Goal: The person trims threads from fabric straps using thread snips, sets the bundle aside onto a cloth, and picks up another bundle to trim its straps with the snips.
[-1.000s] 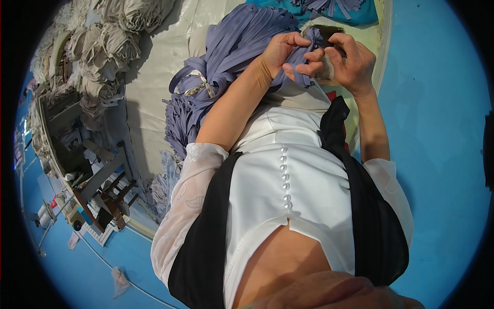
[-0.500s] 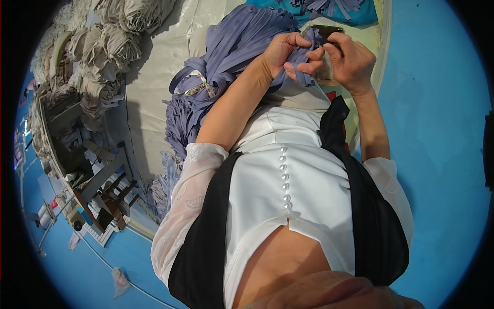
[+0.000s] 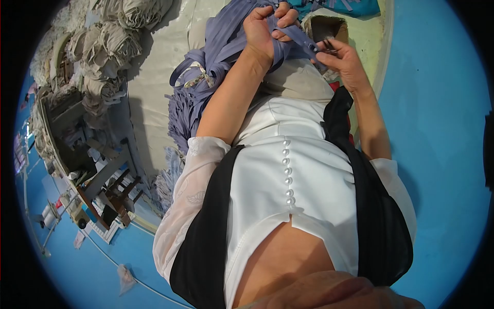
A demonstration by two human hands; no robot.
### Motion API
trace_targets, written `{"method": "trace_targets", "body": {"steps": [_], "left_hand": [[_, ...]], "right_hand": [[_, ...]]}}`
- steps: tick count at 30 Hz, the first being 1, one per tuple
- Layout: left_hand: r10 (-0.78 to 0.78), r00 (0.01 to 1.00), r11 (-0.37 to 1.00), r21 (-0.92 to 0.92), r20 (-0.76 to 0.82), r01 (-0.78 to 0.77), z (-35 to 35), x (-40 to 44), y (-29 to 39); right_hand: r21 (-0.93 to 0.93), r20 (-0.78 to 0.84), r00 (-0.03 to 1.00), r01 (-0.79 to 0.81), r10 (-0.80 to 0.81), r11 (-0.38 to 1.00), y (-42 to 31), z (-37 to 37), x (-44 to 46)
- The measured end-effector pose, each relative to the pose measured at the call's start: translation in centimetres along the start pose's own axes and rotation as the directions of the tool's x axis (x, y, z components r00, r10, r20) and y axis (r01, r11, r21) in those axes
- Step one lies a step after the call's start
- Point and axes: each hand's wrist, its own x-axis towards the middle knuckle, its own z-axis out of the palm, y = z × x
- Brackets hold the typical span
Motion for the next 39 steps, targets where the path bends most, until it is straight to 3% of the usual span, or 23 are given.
{"method": "trace_targets", "body": {"steps": [2, 5, 8, 11, 12, 13, 15, 16, 17, 19, 22, 24, 26, 29, 32, 34, 35, 36, 39], "left_hand": [[0.002, 0.999, 1.000, 0.000, -0.045, -0.002, -0.1, -0.2, 0.2], [-0.044, 0.997, 0.998, 0.036, -0.056, 0.046, -0.3, 0.0, 0.1], [-0.049, 0.997, 0.990, 0.129, -0.058, 0.056, -0.2, 0.1, 0.0], [-0.026, 0.976, 0.935, 0.339, -0.218, 0.101, 0.9, 0.2, -0.8], [-0.059, 0.925, 0.894, 0.393, -0.375, 0.216, 1.7, 0.3, -1.3], [-0.105, 0.909, 0.752, 0.565, -0.404, 0.338, 2.5, 0.2, -1.9], [-0.161, 0.858, 0.333, 0.792, -0.487, 0.512, 4.6, -0.2, -3.3], [-0.198, 0.806, -0.003, 0.822, -0.558, 0.569, 6.1, -0.7, -4.1], [-0.294, 0.720, -0.191, 0.777, -0.629, 0.600, 8.2, -1.3, -4.5], [-0.296, 0.585, -0.264, 0.653, -0.756, 0.710, 11.8, -2.8, -4.6], [-0.330, 0.635, -0.065, 0.688, -0.698, 0.723, 14.6, -6.8, -2.8], [-0.268, 0.531, -0.253, 0.590, -0.804, 0.767, 16.5, -9.3, -0.7], [-0.302, 0.286, -0.484, 0.405, -0.909, 0.775, 17.2, -11.5, 0.9], [-0.320, 0.524, -0.797, 0.523, -0.789, 0.302, 16.6, -17.1, 1.7], [-0.250, 0.723, -0.798, 0.559, -0.644, 0.223, 16.8, -15.6, 1.3], [0.078, 0.918, -0.795, 0.532, -0.388, 0.293, 16.1, -11.3, -0.7], [0.134, 0.965, -0.874, 0.431, -0.227, 0.223, 14.2, -9.3, -1.1], [0.162, 0.986, -0.935, 0.311, -0.050, 0.170, 11.9, -7.5, -1.2], [0.183, 0.981, -0.974, 0.123, -0.068, 0.190, 7.5, -4.8, -2.2]], "right_hand": [[0.003, -0.064, 0.996, 0.065, -0.064, 0.998, -1.7, -0.6, -0.8], [-0.193, -0.098, 0.974, 0.184, -0.206, 0.964, -2.6, -2.0, -1.4], [-0.251, -0.154, 0.951, 0.224, -0.268, 0.942, -3.8, -1.9, -2.3], [-0.267, -0.218, 0.922, 0.260, -0.321, 0.928, -4.2, -2.2, -2.8], [-0.268, -0.240, 0.911, 0.270, -0.335, 0.925, -4.3, -2.4, -3.1], [-0.287, -0.218, 0.927, 0.237, -0.304, 0.928, -4.3, -3.1, -3.6], [-0.324, -0.171, 0.956, 0.175, -0.240, 0.930, -4.6, -5.2, -4.8], [-0.377, -0.179, 0.960, 0.136, -0.217, 0.916, -4.6, -5.9, -5.0], [-0.426, -0.188, 0.963, 0.097, -0.193, 0.899, -4.7, -6.3, -5.1], [-0.489, -0.216, 0.960, 0.053, -0.180, 0.871, -4.4, -6.4, -4.7], [-0.486, -0.213, 0.957, 0.071, -0.196, 0.871, -2.1, -5.7, -3.1], [-0.425, -0.146, 0.963, 0.145, -0.225, 0.893, 0.1, -5.0, -1.1], [-0.497, -0.150, 0.957, 0.142, -0.247, 0.856, 1.4, -4.4, 0.4], [-0.538, -0.173, 0.951, 0.127, -0.257, 0.833, 1.4, -3.6, 1.4], [-0.521, -0.186, 0.943, 0.144, -0.277, 0.841, 1.2, -3.2, 2.0], [-0.515, -0.199, 0.935, 0.155, -0.294, 0.843, 1.5, -3.0, 2.5], [-0.505, -0.187, 0.937, 0.165, -0.294, 0.847, 1.5, -2.7, 2.6], [-0.498, -0.176, 0.939, 0.174, -0.296, 0.850, 1.3, -2.3, 2.6], [-0.515, -0.183, 0.934, 0.173, -0.305, 0.840, 0.8, -2.7, 2.2]]}}
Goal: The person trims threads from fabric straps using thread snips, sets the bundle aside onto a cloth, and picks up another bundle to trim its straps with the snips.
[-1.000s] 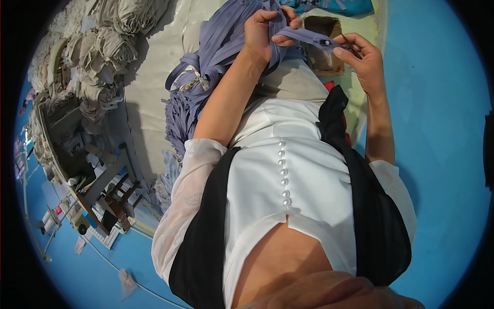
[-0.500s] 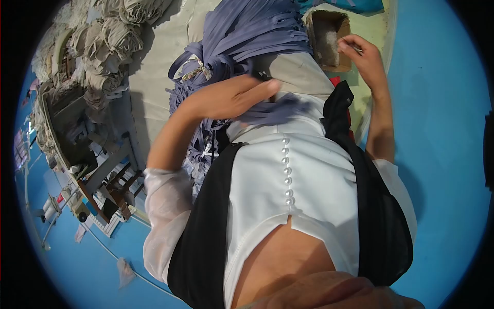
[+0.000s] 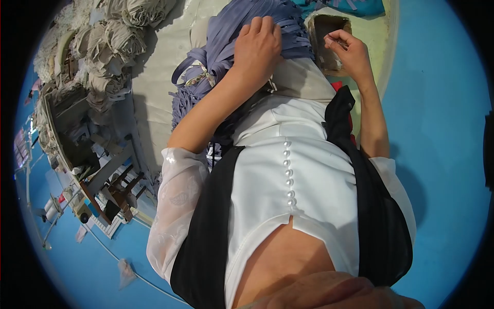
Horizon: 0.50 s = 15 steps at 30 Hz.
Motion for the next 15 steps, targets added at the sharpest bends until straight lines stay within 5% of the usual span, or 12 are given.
{"method": "trace_targets", "body": {"steps": [7, 13, 15], "left_hand": [[0.084, 0.991, 0.992, 0.084, 0.106, -0.094, 1.8, 0.4, 1.4], [0.126, 0.961, 0.992, -0.028, 0.248, -0.123, 2.2, 0.3, 2.6], [0.222, 0.975, 0.967, -0.127, 0.003, -0.220, 2.8, 0.7, 2.2]], "right_hand": [[0.020, -0.006, 0.997, -0.070, 0.071, 0.997, 1.5, -0.2, 0.1], [-0.041, -0.014, 0.991, -0.134, 0.134, 0.990, 0.8, -0.7, 0.1], [-0.020, -0.051, 0.995, -0.084, 0.083, 0.996, 1.4, -1.1, 0.0]]}}
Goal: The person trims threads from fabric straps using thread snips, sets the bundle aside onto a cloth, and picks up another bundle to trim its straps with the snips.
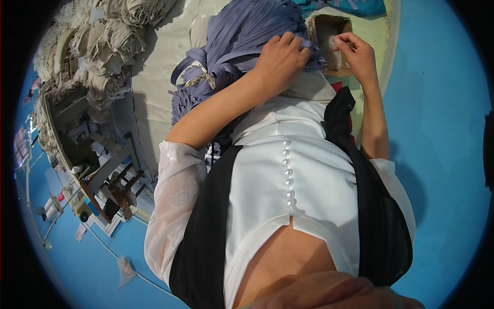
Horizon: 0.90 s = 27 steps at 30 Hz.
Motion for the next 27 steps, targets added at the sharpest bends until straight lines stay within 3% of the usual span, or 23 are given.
{"method": "trace_targets", "body": {"steps": [1, 4, 5, 7, 11, 15, 18, 22, 27], "left_hand": [[0.054, 0.991, 0.997, -0.041, -0.121, -0.060, 0.1, 0.2, -0.2], [-0.194, 0.971, 0.947, -0.233, 0.137, 0.222, -1.0, 1.1, -1.1], [-0.235, 0.943, 0.840, -0.438, 0.237, 0.320, -1.3, 1.5, -1.8], [-0.239, 0.865, 0.478, -0.722, 0.442, 0.500, -1.9, 2.6, -3.5], [-0.112, 0.827, 0.089, -0.824, 0.550, 0.560, -2.8, 3.8, -4.9], [-0.091, 0.837, -0.085, -0.842, 0.539, 0.533, -3.1, 4.3, -5.0], [-0.095, 0.846, -0.152, -0.847, 0.525, 0.509, -3.0, 4.6, -4.9], [-0.148, 0.857, -0.088, -0.870, 0.494, 0.486, -2.3, 4.2, -4.2], [-0.164, 0.888, 0.002, -0.901, 0.429, 0.435, -2.7, 3.7, -4.0]], "right_hand": [[0.010, -0.020, 0.999, 0.025, -0.025, 1.000, 0.2, -0.4, -0.1], [0.022, -0.080, 0.996, 0.040, -0.038, 0.999, 0.2, -1.2, -0.4], [0.036, -0.083, 0.996, 0.035, -0.032, 0.999, 0.3, -1.6, -0.5], [0.063, -0.084, 0.996, 0.032, -0.026, 0.998, 0.3, -2.1, -0.4], [0.075, -0.091, 0.996, 0.022, -0.015, 0.997, -0.7, -2.7, -0.6], [0.177, -0.134, 0.990, 0.065, -0.042, 0.982, -2.1, -2.2, -1.0], [0.227, -0.154, 0.987, 0.084, -0.050, 0.970, -4.8, -1.4, -1.6], [0.338, -0.101, 0.991, 0.117, -0.088, 0.934, -7.3, 1.2, -1.5], [0.450, 0.048, 0.995, -0.095, 0.083, 0.888, -7.2, 2.7, -0.3]]}}
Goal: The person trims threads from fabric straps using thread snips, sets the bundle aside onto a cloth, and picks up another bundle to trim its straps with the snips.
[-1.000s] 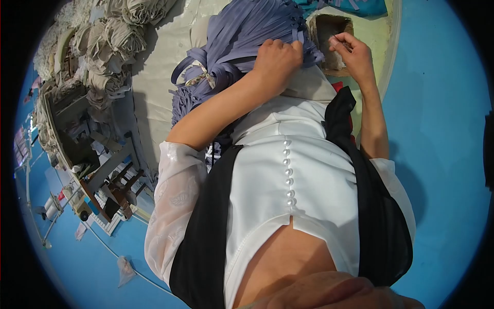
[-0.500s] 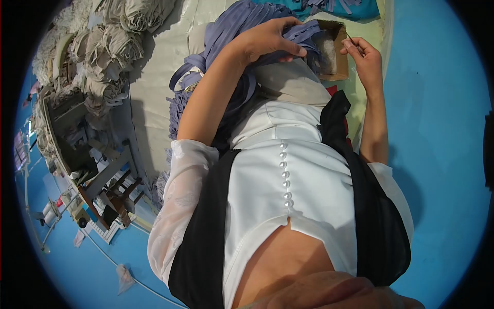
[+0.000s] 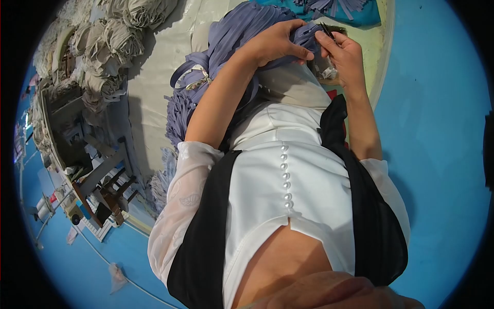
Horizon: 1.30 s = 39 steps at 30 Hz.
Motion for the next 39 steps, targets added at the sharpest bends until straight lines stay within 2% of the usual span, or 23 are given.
{"method": "trace_targets", "body": {"steps": [3, 5, 6, 8, 9, 11, 12, 14, 16, 18, 21, 24, 25, 28, 31, 34, 37, 39], "left_hand": [[0.001, 0.998, 1.000, 0.018, -0.061, 0.001, 0.2, -0.2, -0.3], [-0.065, 0.997, 0.967, -0.247, -0.042, 0.052, -0.4, -0.2, -0.5], [-0.095, 0.995, 0.924, -0.375, -0.025, 0.079, -0.6, -0.1, -0.7], [-0.093, 0.995, 0.908, -0.413, -0.031, 0.072, -0.6, 0.0, -0.9], [-0.092, 0.995, 0.900, -0.431, -0.035, 0.068, -0.6, 0.1, -1.0], [-0.048, 0.999, 0.955, -0.293, -0.005, 0.045, -1.2, 0.6, -1.8], [-0.030, 0.999, 0.975, -0.219, 0.014, 0.032, -1.4, 0.7, -2.2], [0.160, 0.978, 0.971, 0.197, -0.133, -0.132, -1.5, 0.5, -2.5], [0.406, 0.888, 0.776, 0.594, -0.215, -0.211, -1.5, -0.5, -2.2], [0.664, 0.728, 0.421, 0.890, -0.169, -0.177, -1.1, -2.2, -0.6], [0.446, 0.892, 0.237, 0.971, -0.072, -0.041, 0.6, -5.2, -0.9], [0.507, 0.849, 0.129, 0.987, -0.148, 0.095, 1.6, -4.9, -2.7], [0.540, 0.830, 0.144, 0.987, -0.142, 0.075, 1.7, -4.8, -3.1], [0.498, 0.805, 0.252, 0.942, -0.324, 0.223, 2.2, -4.8, -2.7], [0.497, 0.862, 0.116, 0.992, -0.099, 0.047, 1.6, -4.8, -3.7], [0.533, 0.843, 0.266, 0.960, -0.067, -0.092, 1.7, -4.9, -3.7], [0.289, 0.944, 0.567, 0.823, -0.159, -0.035, 0.8, -5.2, -0.9], [0.064, 0.990, 0.847, 0.531, -0.127, 0.013, -0.2, -4.6, 0.4]], "right_hand": [[0.127, -0.028, 1.000, 0.004, -0.001, 0.992, 0.5, 0.5, 0.2], [0.201, -0.023, 0.999, 0.028, -0.023, 0.979, 1.0, -0.2, 0.2], [0.160, -0.040, 0.999, 0.041, -0.035, 0.986, 1.0, -0.4, 0.2], [0.079, -0.069, 0.996, 0.067, -0.062, 0.995, 0.8, -0.6, -0.2], [0.071, -0.010, 0.993, 0.120, -0.120, 0.990, 0.6, -0.2, -0.4], [0.066, 0.109, 0.967, 0.225, -0.231, 0.972, 0.2, 1.0, -0.6], [0.037, 0.085, 0.964, 0.249, -0.251, 0.968, 0.7, 1.0, -0.5], [-0.021, 0.038, 0.954, 0.297, -0.297, 0.954, 1.9, 1.1, 0.2], [-0.133, 0.004, 0.948, 0.315, -0.317, 0.940, 1.6, 0.6, 0.3], [-0.219, -0.038, 0.949, 0.298, -0.313, 0.929, 0.5, 0.5, -0.3], [-0.296, -0.008, 0.954, 0.283, -0.298, 0.913, 0.3, -0.1, -1.4], [-0.347, 0.051, 0.951, 0.303, -0.304, 0.887, 0.4, -0.7, -2.4], [-0.363, 0.064, 0.948, 0.314, -0.313, 0.877, 0.6, -0.9, -2.7], [-0.345, 0.108, 0.960, 0.280, -0.259, 0.896, 0.4, -1.4, -3.5], [-0.315, 0.090, 0.965, 0.261, -0.245, 0.913, 0.8, -1.2, -3.7], [-0.295, 0.082, 0.968, 0.253, -0.239, 0.921, 0.9, -1.4, -3.8], [-0.255, 0.064, 0.970, 0.244, -0.235, 0.936, 0.9, -1.4, -3.8], [-0.198, 0.051, 0.951, 0.310, -0.306, 0.930, 0.4, -0.8, -3.6]]}}
